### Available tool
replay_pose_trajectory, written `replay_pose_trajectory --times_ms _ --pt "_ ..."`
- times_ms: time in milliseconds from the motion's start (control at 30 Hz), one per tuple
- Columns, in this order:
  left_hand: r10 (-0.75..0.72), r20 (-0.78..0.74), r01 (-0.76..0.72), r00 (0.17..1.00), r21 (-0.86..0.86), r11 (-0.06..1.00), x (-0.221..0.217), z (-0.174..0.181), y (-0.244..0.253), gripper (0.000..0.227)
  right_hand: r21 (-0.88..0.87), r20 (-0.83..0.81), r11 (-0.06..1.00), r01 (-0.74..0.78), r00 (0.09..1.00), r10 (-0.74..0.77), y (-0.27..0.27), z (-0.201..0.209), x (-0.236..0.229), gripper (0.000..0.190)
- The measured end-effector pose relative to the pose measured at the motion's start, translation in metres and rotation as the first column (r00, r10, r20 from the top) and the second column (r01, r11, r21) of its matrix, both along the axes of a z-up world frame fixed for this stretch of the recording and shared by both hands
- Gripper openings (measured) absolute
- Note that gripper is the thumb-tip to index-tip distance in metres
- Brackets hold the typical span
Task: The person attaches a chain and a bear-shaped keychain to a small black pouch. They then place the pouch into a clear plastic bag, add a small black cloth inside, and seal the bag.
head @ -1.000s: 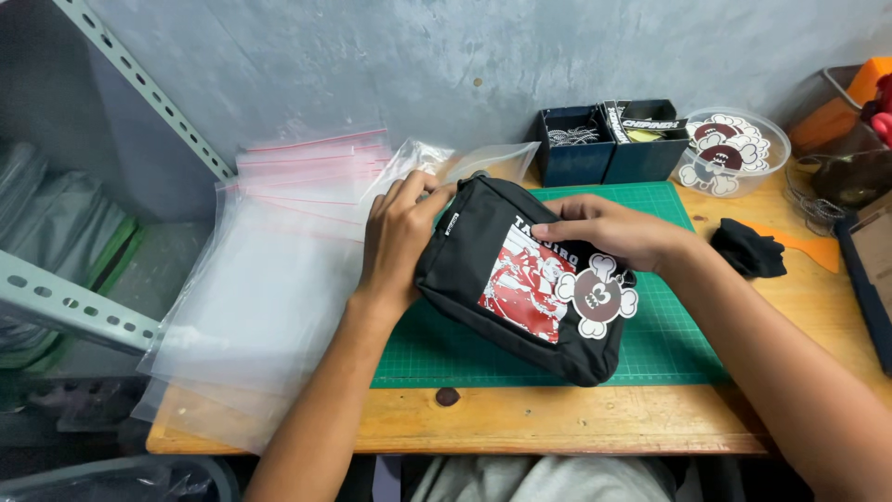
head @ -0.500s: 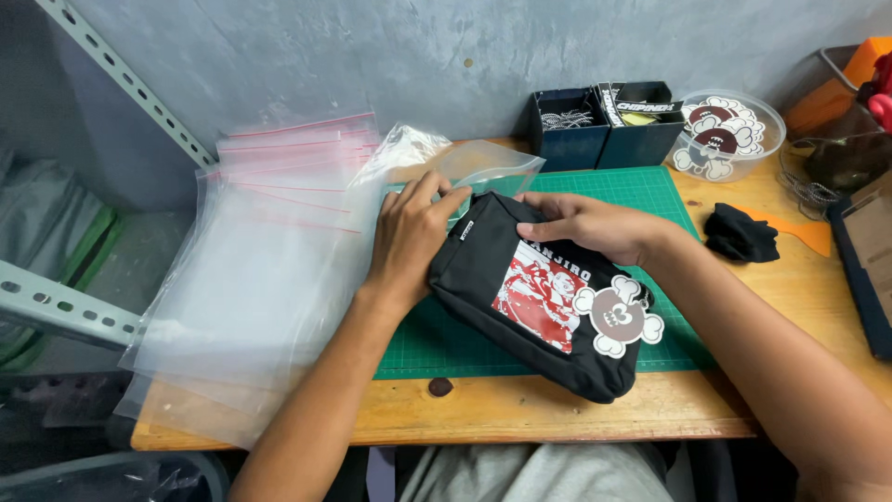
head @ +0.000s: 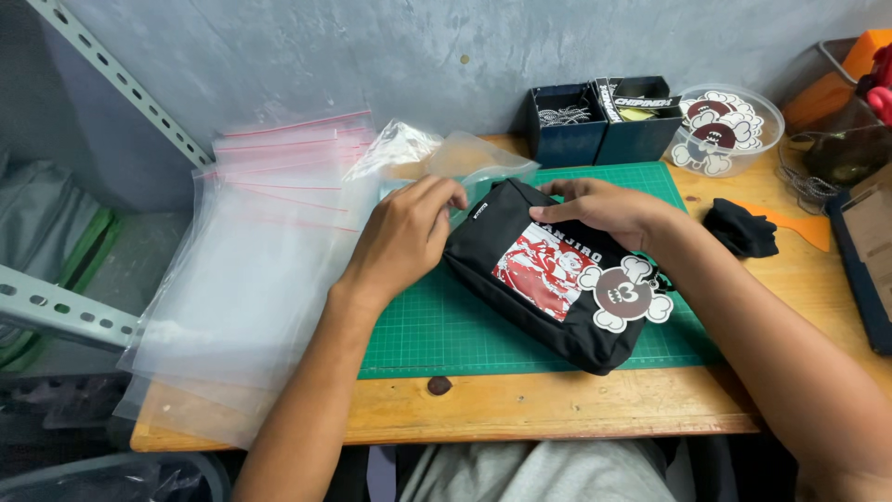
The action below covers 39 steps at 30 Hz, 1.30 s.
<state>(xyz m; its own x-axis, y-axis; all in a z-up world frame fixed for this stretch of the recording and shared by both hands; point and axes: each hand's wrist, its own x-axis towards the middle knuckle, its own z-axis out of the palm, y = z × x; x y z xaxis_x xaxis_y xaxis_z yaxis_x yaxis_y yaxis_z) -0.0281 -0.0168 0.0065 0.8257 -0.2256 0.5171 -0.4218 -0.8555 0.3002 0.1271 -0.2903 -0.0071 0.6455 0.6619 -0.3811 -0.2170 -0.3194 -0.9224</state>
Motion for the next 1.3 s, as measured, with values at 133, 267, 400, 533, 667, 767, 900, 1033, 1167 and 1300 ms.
replay_pose_trajectory --times_ms 133,267,400,533,667,767,900,1033,1167,1300 --pt "0.006 -0.029 -0.005 1.0 0.027 1.0 -0.006 0.008 -0.004 0.036 0.021 0.015 1.0 0.007 1.0 -0.007 0.003 0.01 -0.003 0.082" --pt "-0.002 -0.102 0.004 0.995 0.014 1.0 -0.013 0.012 -0.009 0.043 0.055 -0.001 0.998 0.029 1.0 -0.029 -0.005 -0.017 0.019 0.065" --pt "0.005 -0.118 0.0 0.993 0.04 0.999 -0.014 0.007 -0.009 0.04 0.051 -0.045 0.994 0.093 0.995 -0.091 -0.008 -0.022 0.031 0.037" --pt "0.01 -0.095 -0.005 0.995 0.049 0.999 -0.01 0.003 -0.01 0.04 0.059 -0.019 0.991 0.123 0.992 -0.122 -0.006 -0.026 0.027 0.032" --pt "0.01 0.029 -0.012 1.0 0.09 0.996 -0.011 0.008 -0.015 0.035 0.041 0.062 0.987 0.154 0.986 -0.157 -0.006 -0.03 0.02 0.026" --pt "-0.002 0.099 -0.01 0.995 0.119 0.993 -0.01 0.004 -0.019 0.033 0.042 0.141 0.978 0.205 0.968 -0.209 -0.004 -0.025 0.013 0.024" --pt "-0.056 0.086 0.043 0.995 0.141 0.989 -0.013 -0.007 -0.037 0.032 0.081 0.216 0.954 0.289 0.929 -0.3 0.001 -0.042 0.018 0.021" --pt "-0.038 -0.003 0.038 0.999 0.155 0.987 -0.017 -0.01 -0.048 0.04 0.081 0.284 0.943 0.323 0.899 -0.333 0.012 -0.055 0.02 0.022" --pt "-0.022 -0.02 0.024 1.0 0.116 0.993 -0.028 0.002 -0.065 0.062 0.127 0.276 0.928 0.351 0.886 -0.373 0.015 -0.054 0.015 0.042" --pt "0.059 -0.023 -0.052 0.998 0.229 0.972 -0.046 0.005 -0.096 0.12 0.159 0.387 0.941 0.299 0.858 -0.338 0.015 -0.056 0.01 0.068"
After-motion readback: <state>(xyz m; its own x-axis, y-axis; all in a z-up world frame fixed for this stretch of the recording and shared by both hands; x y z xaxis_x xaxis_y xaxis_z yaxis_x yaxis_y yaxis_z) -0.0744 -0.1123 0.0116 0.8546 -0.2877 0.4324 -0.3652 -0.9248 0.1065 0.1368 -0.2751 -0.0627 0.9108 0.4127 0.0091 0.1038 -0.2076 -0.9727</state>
